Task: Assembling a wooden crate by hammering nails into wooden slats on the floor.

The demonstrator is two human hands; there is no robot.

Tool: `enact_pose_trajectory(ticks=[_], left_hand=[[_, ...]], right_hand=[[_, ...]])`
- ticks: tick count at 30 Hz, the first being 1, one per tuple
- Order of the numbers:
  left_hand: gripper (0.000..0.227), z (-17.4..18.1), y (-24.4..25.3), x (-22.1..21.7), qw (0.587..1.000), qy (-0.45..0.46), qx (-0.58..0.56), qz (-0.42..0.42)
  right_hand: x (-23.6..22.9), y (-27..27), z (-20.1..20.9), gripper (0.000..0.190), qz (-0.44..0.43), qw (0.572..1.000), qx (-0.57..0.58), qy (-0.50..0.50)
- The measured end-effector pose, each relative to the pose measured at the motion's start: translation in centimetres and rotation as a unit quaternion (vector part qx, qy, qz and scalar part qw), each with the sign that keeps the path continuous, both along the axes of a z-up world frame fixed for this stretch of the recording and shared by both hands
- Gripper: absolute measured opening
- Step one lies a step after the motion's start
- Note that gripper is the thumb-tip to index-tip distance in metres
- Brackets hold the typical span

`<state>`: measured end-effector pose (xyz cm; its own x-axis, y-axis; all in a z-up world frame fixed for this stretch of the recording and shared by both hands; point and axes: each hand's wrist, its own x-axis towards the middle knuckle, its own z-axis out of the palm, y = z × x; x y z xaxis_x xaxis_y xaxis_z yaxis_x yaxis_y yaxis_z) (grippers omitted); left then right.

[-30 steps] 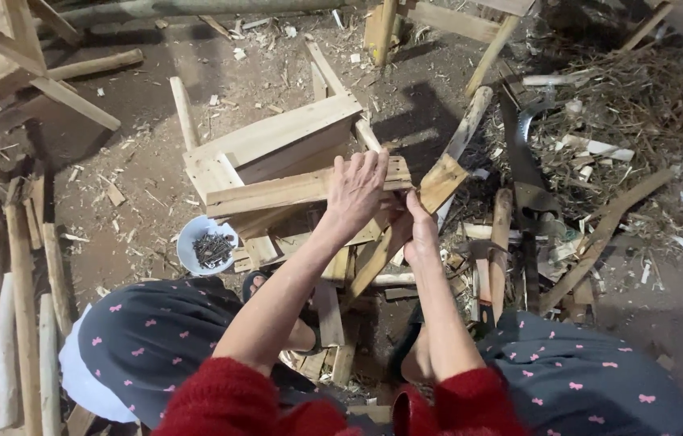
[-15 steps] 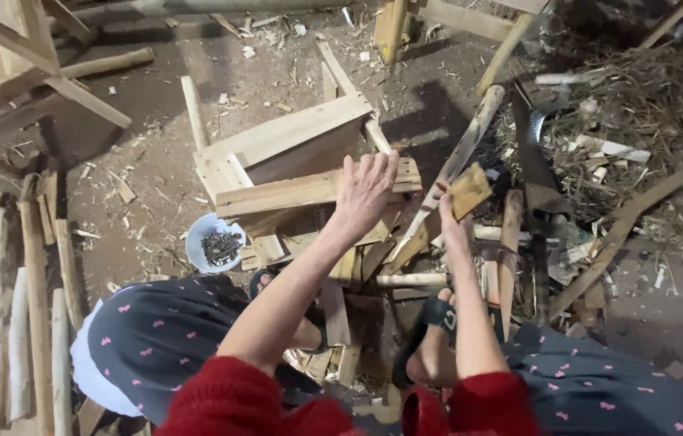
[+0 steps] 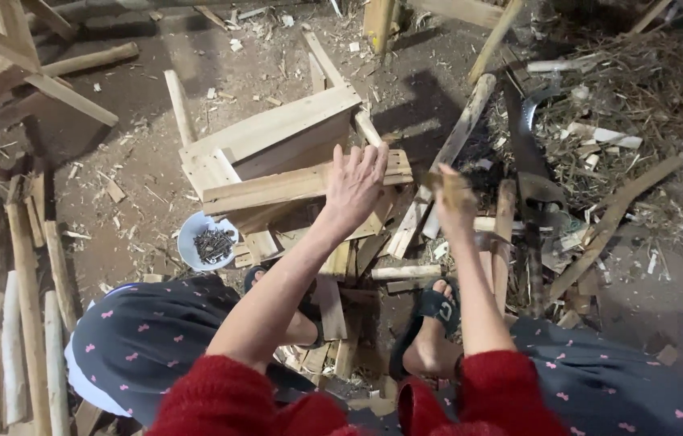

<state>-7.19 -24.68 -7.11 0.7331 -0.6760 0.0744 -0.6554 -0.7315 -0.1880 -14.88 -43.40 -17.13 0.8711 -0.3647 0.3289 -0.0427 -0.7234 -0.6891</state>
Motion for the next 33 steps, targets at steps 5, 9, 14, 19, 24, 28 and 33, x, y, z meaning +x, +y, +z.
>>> enact_pose_trajectory(ticks=[5, 9, 14, 19, 24, 28, 33], left_hand=[[0.084, 2.7, 0.2, -1.1, 1.000, 0.001, 0.004, 0.000], [0.091, 2.8, 0.1, -0.8, 0.999, -0.007, -0.037, -0.025], [0.080, 2.7, 0.2, 0.5, 0.992, 0.069, -0.095, -0.037], [0.072, 2.8, 0.1, 1.1, 0.989, 0.088, -0.111, -0.043], [0.053, 1.5, -0.4, 3.0, 0.972, 0.197, -0.117, -0.046], [0.065, 1.8, -0.7, 3.5, 0.968, 0.238, -0.079, -0.030], [0.080, 4.7, -1.4, 3.5, 0.941, 0.337, 0.013, -0.009]], right_hand=[[0.6, 3.3, -0.9, 0.029, 0.026, 0.982, 0.187, -0.018], [0.8, 4.3, 1.2, 0.031, 0.034, 0.995, 0.092, -0.010], [0.9, 3.8, 0.6, 0.038, 0.053, 0.993, 0.097, -0.044], [0.5, 4.1, 1.4, 0.035, 0.053, 0.990, 0.123, -0.044], [0.3, 4.1, 1.0, 0.033, -0.002, 0.998, 0.061, 0.016], [0.6, 4.4, 1.9, 0.040, 0.019, 1.000, 0.016, 0.012], [0.3, 3.9, 1.4, 0.053, 0.016, 0.997, 0.028, 0.068]])
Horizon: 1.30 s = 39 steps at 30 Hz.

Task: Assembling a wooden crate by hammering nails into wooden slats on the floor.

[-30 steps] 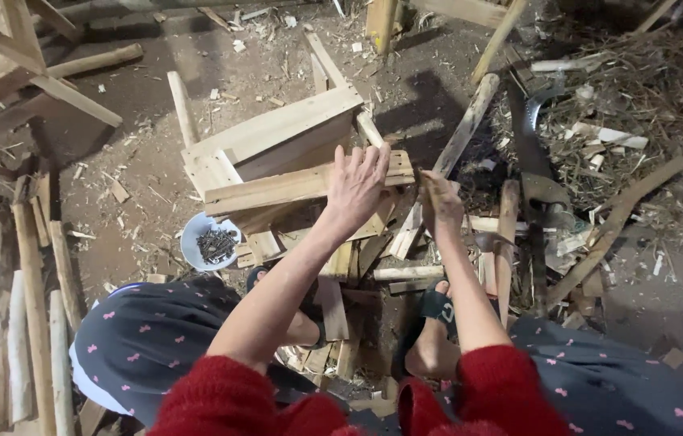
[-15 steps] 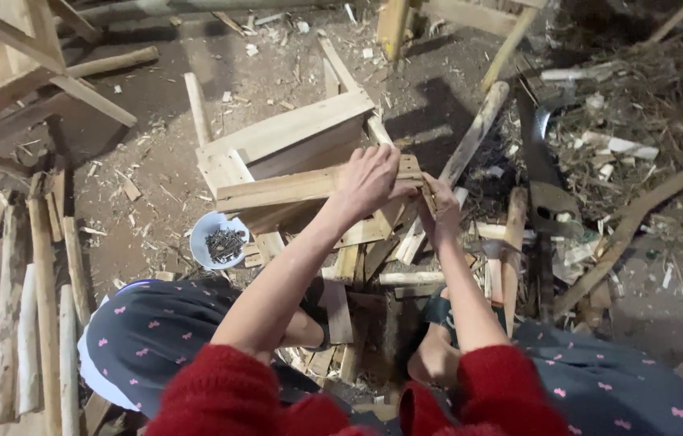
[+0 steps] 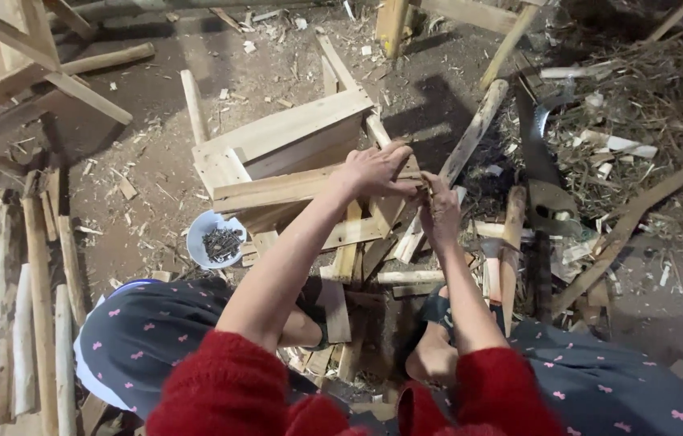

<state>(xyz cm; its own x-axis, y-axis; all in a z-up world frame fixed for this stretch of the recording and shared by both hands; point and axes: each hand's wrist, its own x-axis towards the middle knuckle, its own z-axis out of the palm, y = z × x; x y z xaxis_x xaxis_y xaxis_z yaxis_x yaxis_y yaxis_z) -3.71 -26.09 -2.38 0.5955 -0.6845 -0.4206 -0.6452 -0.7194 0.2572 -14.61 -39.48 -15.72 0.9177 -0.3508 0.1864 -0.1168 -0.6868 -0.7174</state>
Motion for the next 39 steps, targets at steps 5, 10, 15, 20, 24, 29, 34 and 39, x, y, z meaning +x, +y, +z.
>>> enact_pose_trajectory(ticks=[5, 10, 15, 20, 24, 29, 34, 39], left_hand=[[0.076, 0.5, -1.1, -1.0, 0.998, -0.047, 0.033, 0.004], [0.068, -4.1, -2.5, -0.5, 0.990, -0.137, -0.002, 0.018], [0.069, -2.9, -3.0, -1.1, 0.988, -0.153, 0.000, 0.014], [0.066, -5.7, -2.8, 0.3, 0.985, -0.160, -0.071, -0.009], [0.060, -2.3, -2.0, 0.0, 0.983, -0.154, -0.097, -0.011], [0.062, -0.2, 0.0, 2.6, 0.986, -0.124, -0.116, 0.003], [0.057, 2.4, 1.7, 3.1, 0.985, -0.113, -0.126, 0.019], [0.065, 1.2, 3.6, 3.9, 0.981, -0.104, -0.149, 0.063]], right_hand=[[-0.2, -0.1, 0.2, 0.046, -0.006, 1.000, 0.013, 0.005], [0.1, -0.7, -1.6, 0.058, -0.003, 1.000, 0.005, 0.000], [0.4, -0.9, -2.5, 0.059, -0.001, 1.000, 0.010, 0.009], [0.6, -1.0, -3.2, 0.051, -0.009, 1.000, -0.001, 0.018], [0.8, 1.0, 0.8, 0.042, -0.040, 0.999, 0.020, 0.029], [2.6, 0.0, -4.9, 0.054, 0.005, 0.999, 0.017, 0.027], [4.2, 1.8, -2.6, 0.051, 0.005, 0.998, -0.048, 0.042], [5.4, 2.7, -3.3, 0.051, 0.032, 0.996, -0.013, 0.087]])
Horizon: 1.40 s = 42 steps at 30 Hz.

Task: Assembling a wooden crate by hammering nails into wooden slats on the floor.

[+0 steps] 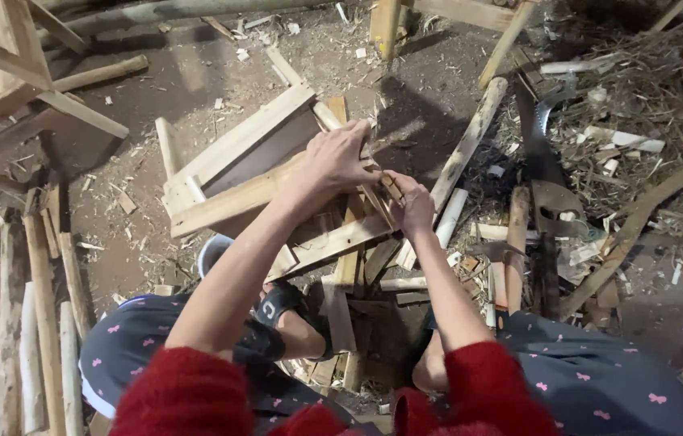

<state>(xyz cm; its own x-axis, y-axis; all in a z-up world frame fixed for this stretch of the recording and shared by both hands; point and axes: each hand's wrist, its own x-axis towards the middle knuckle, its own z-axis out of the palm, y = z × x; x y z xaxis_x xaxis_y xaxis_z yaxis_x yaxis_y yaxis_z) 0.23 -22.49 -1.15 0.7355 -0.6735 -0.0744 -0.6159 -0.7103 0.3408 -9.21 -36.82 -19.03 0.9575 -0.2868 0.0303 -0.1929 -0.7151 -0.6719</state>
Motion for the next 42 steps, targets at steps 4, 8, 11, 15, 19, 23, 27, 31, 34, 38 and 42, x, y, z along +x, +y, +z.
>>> enact_pose_trajectory(ticks=[4, 8, 11, 15, 19, 23, 27, 31, 34, 38, 42], left_hand=[[0.061, -0.1, 0.3, 0.1, 1.000, 0.005, -0.008, 0.012], [0.060, -0.3, 0.4, 0.2, 1.000, 0.001, -0.003, 0.012], [0.057, 0.7, 0.9, -0.4, 1.000, 0.004, -0.005, 0.018], [0.056, 0.0, 1.3, 0.0, 1.000, -0.005, 0.001, 0.011], [0.053, 0.9, 0.7, -1.0, 1.000, 0.003, -0.007, 0.007], [0.058, 1.8, 0.4, -2.2, 1.000, 0.005, 0.018, 0.017], [0.061, 0.4, 0.3, -1.9, 1.000, -0.001, 0.021, 0.012], [0.059, -0.8, 0.2, -2.1, 1.000, -0.005, 0.010, 0.012], [0.064, 0.5, 0.5, -3.0, 0.999, -0.020, 0.029, 0.001], [0.075, 1.3, 0.9, -4.7, 0.997, -0.035, 0.068, 0.019], [0.078, 2.6, 0.9, -6.1, 0.992, -0.099, 0.057, 0.057]], right_hand=[[0.9, -0.6, -0.9, 0.055, 0.003, 0.999, -0.023, 0.029], [0.9, -0.2, 0.9, 0.051, -0.004, 0.998, -0.016, 0.068], [1.2, -0.9, -0.7, 0.053, 0.024, 0.996, 0.000, 0.083], [1.8, -1.6, 0.0, 0.046, 0.070, 0.994, -0.002, 0.090], [2.9, -2.2, 1.3, 0.030, 0.047, 0.991, 0.055, 0.110], [2.9, -3.3, 4.2, 0.022, 0.083, 0.982, 0.081, 0.150], [2.9, -4.0, 5.2, 0.029, 0.121, 0.971, 0.103, 0.178], [2.0, -4.1, 3.0, 0.038, 0.130, 0.965, 0.167, 0.154], [1.1, -2.7, 3.2, 0.051, 0.139, 0.960, 0.233, 0.075], [-0.9, -1.0, 1.9, 0.053, 0.075, 0.952, 0.296, 0.030], [-1.7, -1.1, 2.0, 0.030, 0.057, 0.945, 0.322, -0.006]])
